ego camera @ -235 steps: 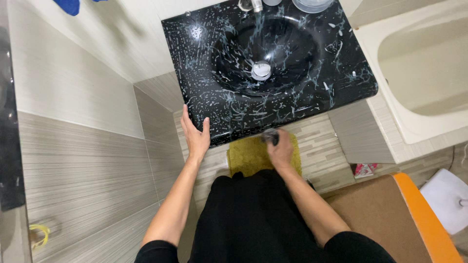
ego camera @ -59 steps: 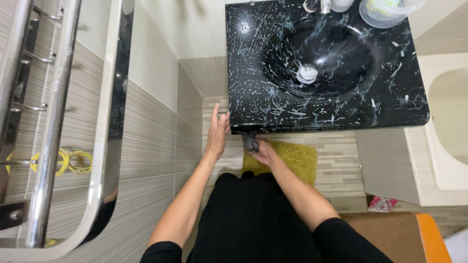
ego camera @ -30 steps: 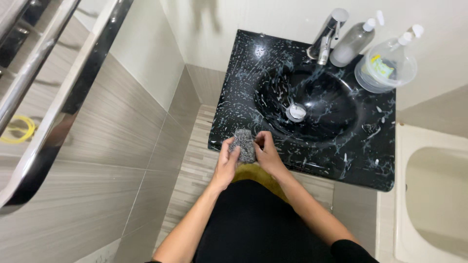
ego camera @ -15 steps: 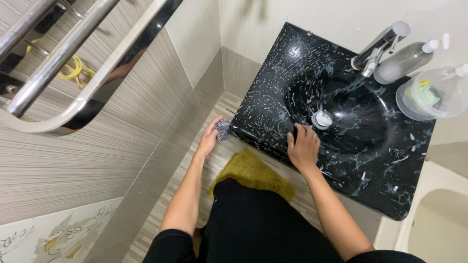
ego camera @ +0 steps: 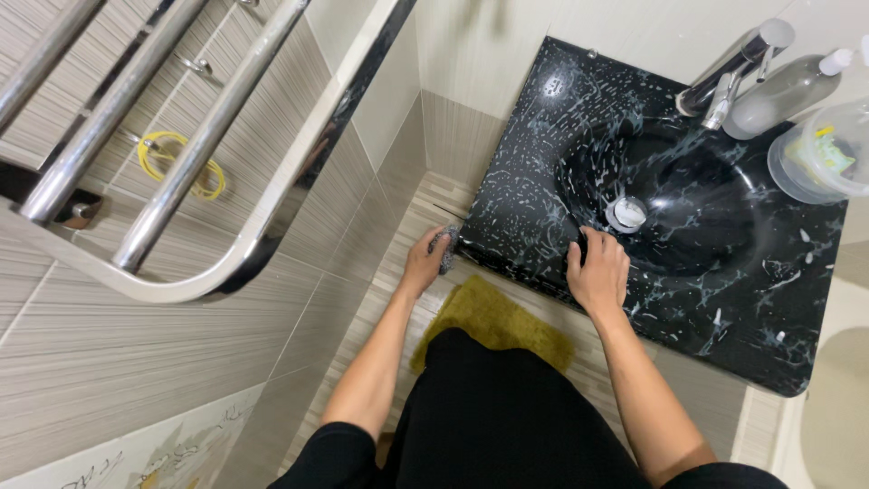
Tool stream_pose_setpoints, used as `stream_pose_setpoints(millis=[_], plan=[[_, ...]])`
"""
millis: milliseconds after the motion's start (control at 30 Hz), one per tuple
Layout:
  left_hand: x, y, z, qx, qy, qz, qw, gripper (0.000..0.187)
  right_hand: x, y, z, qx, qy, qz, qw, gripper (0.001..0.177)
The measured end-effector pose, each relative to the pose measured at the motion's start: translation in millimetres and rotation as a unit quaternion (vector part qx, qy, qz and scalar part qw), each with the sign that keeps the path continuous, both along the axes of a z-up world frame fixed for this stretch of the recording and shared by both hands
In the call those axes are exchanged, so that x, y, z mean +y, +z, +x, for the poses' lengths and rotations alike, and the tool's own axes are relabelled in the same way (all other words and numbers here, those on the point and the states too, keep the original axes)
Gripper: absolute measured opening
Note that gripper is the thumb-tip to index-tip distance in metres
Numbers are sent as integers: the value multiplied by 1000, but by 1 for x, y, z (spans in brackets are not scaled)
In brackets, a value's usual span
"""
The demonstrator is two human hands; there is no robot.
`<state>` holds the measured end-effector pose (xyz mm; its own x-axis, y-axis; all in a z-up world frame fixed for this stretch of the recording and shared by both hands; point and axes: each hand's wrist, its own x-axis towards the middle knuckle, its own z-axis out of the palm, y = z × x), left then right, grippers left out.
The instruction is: The person scrubs a black marble bathroom sink and countertop using a steel wool pad. They apply soap and water, scrubbing the basin and surrounding surfaces thoroughly. The person then rinses the sink with running water and uses a yellow sponge to wipe the area.
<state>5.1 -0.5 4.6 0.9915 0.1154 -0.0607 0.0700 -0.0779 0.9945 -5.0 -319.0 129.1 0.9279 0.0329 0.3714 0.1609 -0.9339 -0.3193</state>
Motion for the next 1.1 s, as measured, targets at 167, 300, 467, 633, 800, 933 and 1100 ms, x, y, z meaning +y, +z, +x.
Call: stream_pose_setpoints(millis=[167,300,467,633,800,933,1100], plan=[[-6,-7,4,-12,36,68,997,37,1,-3,0,6,-16,-1,1000,37],[-8,-16,-7,52,17,87,995,36,2,-4,3,-4,-15,2,1000,37],[-1,7,-8,-83,30,138,986,33,4,0,4,8,-25,-4,1000,36],[-1,33,-10,-50,32,76,995,31,4,4,3,14,-27,-7,999,36],[-8,19,-13,6,49,84,995,32,4,4,2,15,-30,-1,999,36],[-7,32,-13,38,45,34,998,34,6,3,2,11,-31,-7,999,36],[-3,34,-14,-26,34,69,997,35,6,3,2,13,-33,-10,999,36]])
